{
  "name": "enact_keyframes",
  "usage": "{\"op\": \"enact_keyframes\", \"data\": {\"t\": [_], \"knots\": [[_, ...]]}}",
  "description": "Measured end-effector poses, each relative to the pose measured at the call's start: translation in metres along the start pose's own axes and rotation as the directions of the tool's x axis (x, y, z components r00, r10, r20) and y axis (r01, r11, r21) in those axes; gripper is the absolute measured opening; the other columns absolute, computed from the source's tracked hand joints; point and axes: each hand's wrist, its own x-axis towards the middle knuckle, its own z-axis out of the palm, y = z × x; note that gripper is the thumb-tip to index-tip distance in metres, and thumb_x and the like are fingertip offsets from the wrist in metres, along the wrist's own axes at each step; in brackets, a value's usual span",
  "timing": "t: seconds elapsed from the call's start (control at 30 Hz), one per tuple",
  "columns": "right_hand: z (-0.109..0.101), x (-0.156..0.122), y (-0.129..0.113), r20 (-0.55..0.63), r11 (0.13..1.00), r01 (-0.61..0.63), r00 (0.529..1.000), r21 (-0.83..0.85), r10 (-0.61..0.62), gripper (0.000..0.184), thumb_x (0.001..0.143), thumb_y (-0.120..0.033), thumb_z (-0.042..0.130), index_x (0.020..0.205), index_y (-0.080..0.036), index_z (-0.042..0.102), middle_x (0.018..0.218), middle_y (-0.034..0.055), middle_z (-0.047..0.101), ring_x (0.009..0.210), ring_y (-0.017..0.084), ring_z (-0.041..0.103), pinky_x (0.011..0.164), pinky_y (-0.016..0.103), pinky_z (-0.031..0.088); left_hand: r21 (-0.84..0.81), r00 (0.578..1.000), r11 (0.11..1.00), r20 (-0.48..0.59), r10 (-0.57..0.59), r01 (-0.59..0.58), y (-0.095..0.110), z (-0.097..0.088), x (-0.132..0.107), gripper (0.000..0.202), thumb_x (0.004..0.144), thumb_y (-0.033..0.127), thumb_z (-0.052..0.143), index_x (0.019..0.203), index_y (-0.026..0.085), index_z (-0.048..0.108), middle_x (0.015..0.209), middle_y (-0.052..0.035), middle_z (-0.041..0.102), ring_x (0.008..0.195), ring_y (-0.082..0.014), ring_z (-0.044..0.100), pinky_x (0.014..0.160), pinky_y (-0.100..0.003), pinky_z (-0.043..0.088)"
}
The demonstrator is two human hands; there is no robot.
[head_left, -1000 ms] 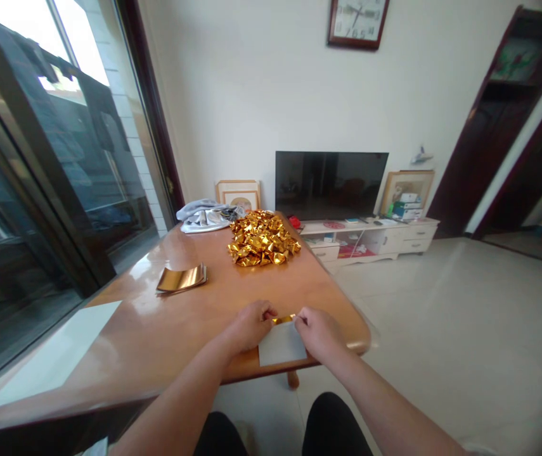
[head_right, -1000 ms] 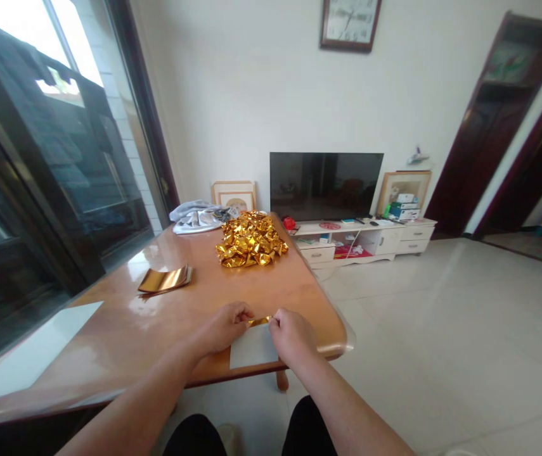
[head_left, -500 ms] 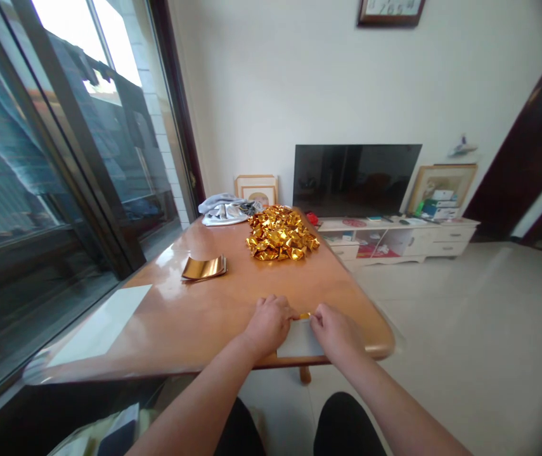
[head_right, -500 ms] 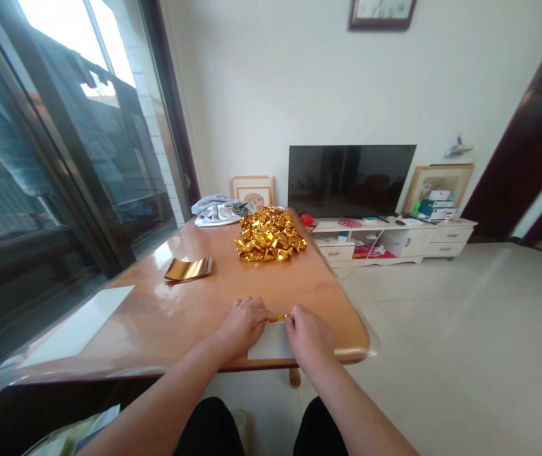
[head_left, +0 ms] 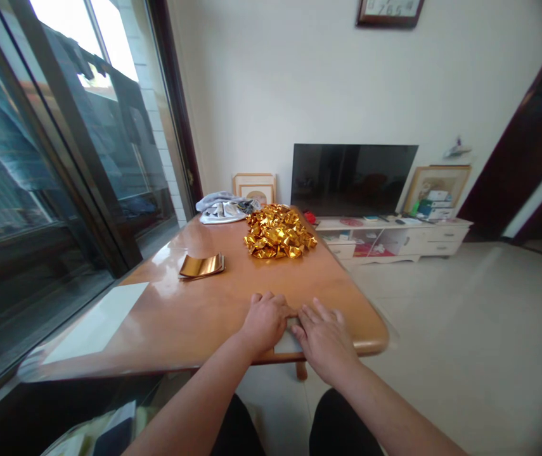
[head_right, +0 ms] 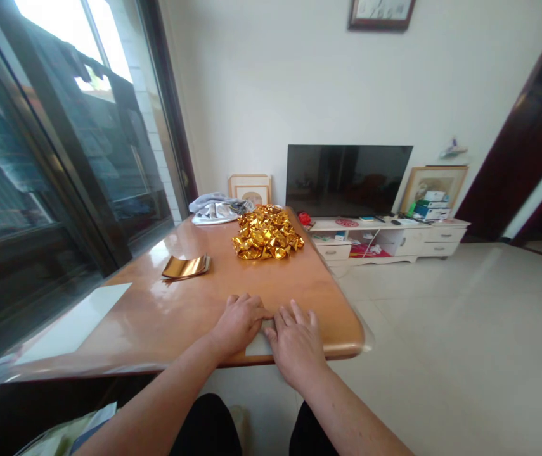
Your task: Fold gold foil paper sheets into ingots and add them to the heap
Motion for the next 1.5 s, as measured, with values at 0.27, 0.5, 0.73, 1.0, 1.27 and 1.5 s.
{"op": "enact_keyframes", "data": {"t": [0.27,0.5,0.73,1.0,1.27,1.5], "knots": [[0.0,-0.006,0.005,0.053,0.999,-0.029,0.998,-0.014,0.03,0.056,0.103,-0.052,0.028,0.144,-0.024,0.054,0.149,0.0076,0.052,0.151,0.033,0.021,0.117,0.064,0.0,-0.049,0.999,0.999,-0.036,0.006,-0.008,-0.011,-0.001,-0.015,0.036,0.093,0.019,0.048,0.113,0.034,0.075,0.099,-0.0073,0.068,0.099,-0.0263,0.052,0.087,-0.042,0.031],[-0.002,-0.006,0.005,0.065,1.0,-0.025,0.998,0.005,0.024,0.059,0.103,-0.054,0.026,0.146,-0.021,0.052,0.149,0.0089,0.052,0.152,0.033,0.017,0.117,0.064,-0.001,-0.024,0.997,0.999,-0.064,0.035,-0.036,-0.015,-0.013,-0.033,0.035,0.089,0.018,0.053,0.113,0.033,0.074,0.106,-0.006,0.071,0.106,-0.028,0.05,0.092,-0.044,0.029],[-0.003,-0.006,0.003,0.074,0.999,-0.041,0.996,0.026,0.039,0.061,0.103,-0.055,0.026,0.147,-0.02,0.051,0.151,0.0085,0.049,0.152,0.033,0.017,0.119,0.062,0.0,0.014,0.99,0.999,-0.137,-0.04,0.042,-0.024,-0.012,-0.043,0.028,0.089,0.016,0.053,0.104,0.027,0.074,0.108,-0.0063,0.069,0.106,-0.0274,0.051,0.092,-0.043,0.031],[-0.003,-0.006,0.004,0.125,0.998,-0.052,0.991,0.044,0.047,0.067,0.102,-0.058,0.021,0.15,-0.019,0.046,0.154,0.0093,0.045,0.152,0.034,0.013,0.119,0.06,-0.002,-0.063,0.989,0.997,-0.143,0.026,-0.035,-0.009,-0.011,-0.047,0.032,0.088,0.013,0.052,0.113,0.026,0.069,0.107,-0.0038,0.069,0.105,-0.0241,0.052,0.092,-0.039,0.036],[-0.002,-0.006,0.007,0.134,0.996,-0.053,0.99,0.071,0.043,0.065,0.102,-0.058,0.024,0.152,-0.021,0.043,0.156,0.0074,0.043,0.152,0.035,0.014,0.118,0.063,0.002,-0.02,0.997,1.0,-0.074,-0.004,0.003,0.0,-0.014,-0.043,0.029,0.092,0.018,0.05,0.111,0.028,0.069,0.103,-0.004,0.068,0.102,-0.0248,0.052,0.089,-0.04,0.035],[-0.009,-0.007,0.024,0.121,0.986,0.01,0.992,0.169,-0.031,0.059,0.103,-0.05,0.03,0.151,-0.02,0.043,0.155,0.0074,0.045,0.152,0.034,0.017,0.118,0.062,0.017,-0.023,0.999,1.0,-0.032,0.019,-0.02,-0.005,-0.021,-0.041,0.029,0.097,0.029,0.046,0.112,0.031,0.07,0.099,-0.0037,0.067,0.1,-0.0244,0.053,0.089,-0.04,0.034]]}}
